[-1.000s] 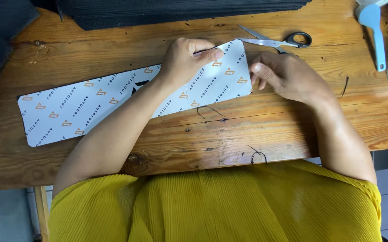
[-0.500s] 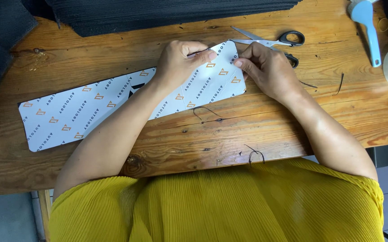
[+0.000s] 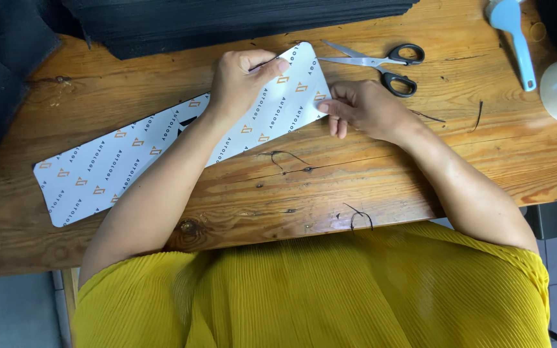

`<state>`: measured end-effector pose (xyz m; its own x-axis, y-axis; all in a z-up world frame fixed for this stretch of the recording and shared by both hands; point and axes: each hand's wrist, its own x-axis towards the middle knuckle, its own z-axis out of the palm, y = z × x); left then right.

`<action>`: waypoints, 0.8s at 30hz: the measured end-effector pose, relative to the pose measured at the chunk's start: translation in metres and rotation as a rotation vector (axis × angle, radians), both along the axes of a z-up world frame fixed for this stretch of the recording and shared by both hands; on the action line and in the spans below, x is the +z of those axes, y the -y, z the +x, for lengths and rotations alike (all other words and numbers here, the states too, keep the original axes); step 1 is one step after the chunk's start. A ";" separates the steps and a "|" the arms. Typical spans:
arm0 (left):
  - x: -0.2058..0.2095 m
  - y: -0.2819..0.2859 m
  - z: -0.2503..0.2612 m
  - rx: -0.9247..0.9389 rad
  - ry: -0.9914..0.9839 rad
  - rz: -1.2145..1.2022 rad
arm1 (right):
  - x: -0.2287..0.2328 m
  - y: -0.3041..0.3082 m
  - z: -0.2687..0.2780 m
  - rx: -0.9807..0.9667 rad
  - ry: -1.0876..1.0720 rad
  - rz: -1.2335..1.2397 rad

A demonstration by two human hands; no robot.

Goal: Trimming the edges of a rectangular piece of material using scissors

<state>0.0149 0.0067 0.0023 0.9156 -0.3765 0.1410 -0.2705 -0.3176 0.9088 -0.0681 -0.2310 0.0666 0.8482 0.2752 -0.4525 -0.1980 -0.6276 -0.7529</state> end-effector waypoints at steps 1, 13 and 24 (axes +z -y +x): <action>0.000 0.002 0.001 -0.001 0.008 0.003 | -0.002 0.002 0.001 -0.001 0.008 0.003; -0.014 -0.012 -0.013 -0.044 -0.106 -0.043 | 0.007 0.015 0.000 0.192 0.090 0.063; 0.040 -0.020 -0.016 -0.170 -0.270 0.299 | -0.004 0.011 0.005 0.179 0.058 0.016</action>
<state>-0.0014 0.0269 0.0422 0.8262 -0.5127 -0.2334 -0.1067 -0.5493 0.8288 -0.0635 -0.2416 0.0625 0.8098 0.4305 -0.3986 -0.0405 -0.6367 -0.7700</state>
